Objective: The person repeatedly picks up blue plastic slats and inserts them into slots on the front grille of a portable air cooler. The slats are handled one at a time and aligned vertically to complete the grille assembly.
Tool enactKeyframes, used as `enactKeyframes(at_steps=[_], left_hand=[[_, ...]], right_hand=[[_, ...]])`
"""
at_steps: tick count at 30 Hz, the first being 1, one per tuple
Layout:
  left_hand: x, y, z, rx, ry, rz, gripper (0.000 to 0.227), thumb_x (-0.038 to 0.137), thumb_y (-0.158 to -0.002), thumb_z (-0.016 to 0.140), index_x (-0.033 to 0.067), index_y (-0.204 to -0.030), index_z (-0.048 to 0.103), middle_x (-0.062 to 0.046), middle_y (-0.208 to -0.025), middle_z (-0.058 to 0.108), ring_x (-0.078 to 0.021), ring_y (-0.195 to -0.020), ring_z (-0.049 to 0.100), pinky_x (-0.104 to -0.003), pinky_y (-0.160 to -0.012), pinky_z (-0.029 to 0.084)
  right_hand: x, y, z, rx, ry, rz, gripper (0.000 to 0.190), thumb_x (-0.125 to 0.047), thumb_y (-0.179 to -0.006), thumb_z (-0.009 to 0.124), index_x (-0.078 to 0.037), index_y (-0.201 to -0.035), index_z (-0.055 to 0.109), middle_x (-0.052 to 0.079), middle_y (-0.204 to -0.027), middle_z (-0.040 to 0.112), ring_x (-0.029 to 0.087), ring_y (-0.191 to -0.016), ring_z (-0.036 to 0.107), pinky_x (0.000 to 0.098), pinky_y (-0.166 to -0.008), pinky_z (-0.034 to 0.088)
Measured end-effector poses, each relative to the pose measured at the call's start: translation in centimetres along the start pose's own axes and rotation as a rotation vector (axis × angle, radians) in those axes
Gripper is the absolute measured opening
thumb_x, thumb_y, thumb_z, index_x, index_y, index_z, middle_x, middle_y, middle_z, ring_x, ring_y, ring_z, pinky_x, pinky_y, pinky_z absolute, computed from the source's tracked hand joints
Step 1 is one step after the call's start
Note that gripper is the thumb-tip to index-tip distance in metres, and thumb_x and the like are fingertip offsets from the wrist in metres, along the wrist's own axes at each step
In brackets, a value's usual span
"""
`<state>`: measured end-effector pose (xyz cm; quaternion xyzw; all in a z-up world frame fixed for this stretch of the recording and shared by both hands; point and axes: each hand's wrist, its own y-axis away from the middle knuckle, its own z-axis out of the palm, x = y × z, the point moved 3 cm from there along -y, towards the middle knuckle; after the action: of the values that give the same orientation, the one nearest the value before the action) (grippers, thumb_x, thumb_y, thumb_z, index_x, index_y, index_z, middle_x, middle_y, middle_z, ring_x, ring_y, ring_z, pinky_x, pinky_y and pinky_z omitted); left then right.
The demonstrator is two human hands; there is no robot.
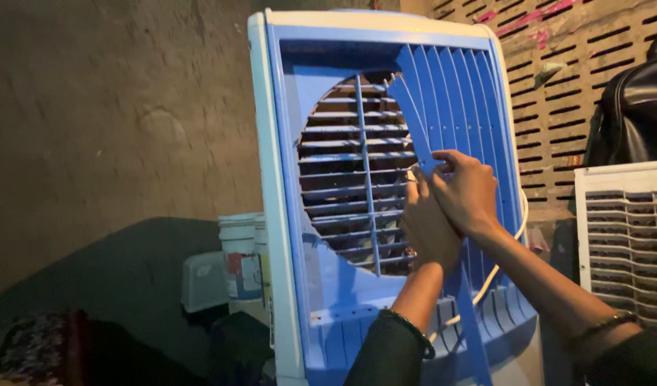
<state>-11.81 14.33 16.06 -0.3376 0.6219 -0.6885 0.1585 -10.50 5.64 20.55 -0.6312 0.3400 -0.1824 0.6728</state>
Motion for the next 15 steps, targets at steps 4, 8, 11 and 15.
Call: enactKeyframes(at_steps=[4,8,11,15], left_hand=[[0.1,-3.1,-0.1,0.018,-0.131,0.024,0.052,0.020,-0.079,0.081,-0.0003,-0.120,0.056,-0.019,-0.109,0.062,-0.0381,-0.095,0.069,-0.048,-0.076,0.058],[-0.6,-6.1,-0.5,0.002,-0.140,-0.010,0.050,0.023,-0.083,0.079,-0.0013,-0.121,0.056,-0.021,-0.111,0.061,-0.0381,-0.095,0.069,-0.047,-0.077,0.059],[-0.9,-7.7,-1.0,0.011,-0.300,0.157,0.044,0.023,-0.083,0.077,0.0003,-0.117,0.059,-0.021,-0.111,0.062,-0.0384,-0.096,0.069,-0.047,-0.074,0.059],[-1.9,-9.3,-0.8,-0.055,-0.272,0.029,0.034,0.023,-0.094,0.069,0.0026,-0.119,0.060,-0.020,-0.113,0.062,-0.0401,-0.097,0.071,-0.048,-0.078,0.060]], right_hand=[[-0.6,-2.2,0.8,0.004,-0.067,0.045,0.036,-0.028,-0.088,0.070,-0.011,-0.119,0.076,0.014,-0.101,0.078,0.030,-0.094,0.076,0.0401,-0.085,0.058],[-1.4,-3.6,1.8,0.002,-0.120,0.098,0.032,-0.027,-0.090,0.068,-0.012,-0.117,0.076,0.014,-0.101,0.078,0.030,-0.092,0.077,0.0392,-0.084,0.059],[-2.0,-4.2,2.4,0.013,-0.160,0.076,0.029,-0.026,-0.092,0.066,-0.012,-0.116,0.076,0.014,-0.101,0.078,0.029,-0.092,0.077,0.0391,-0.084,0.059],[-2.5,-4.8,2.9,0.039,-0.150,0.043,0.026,-0.024,-0.092,0.066,-0.012,-0.112,0.077,0.014,-0.102,0.078,0.030,-0.094,0.076,0.0406,-0.086,0.058]])
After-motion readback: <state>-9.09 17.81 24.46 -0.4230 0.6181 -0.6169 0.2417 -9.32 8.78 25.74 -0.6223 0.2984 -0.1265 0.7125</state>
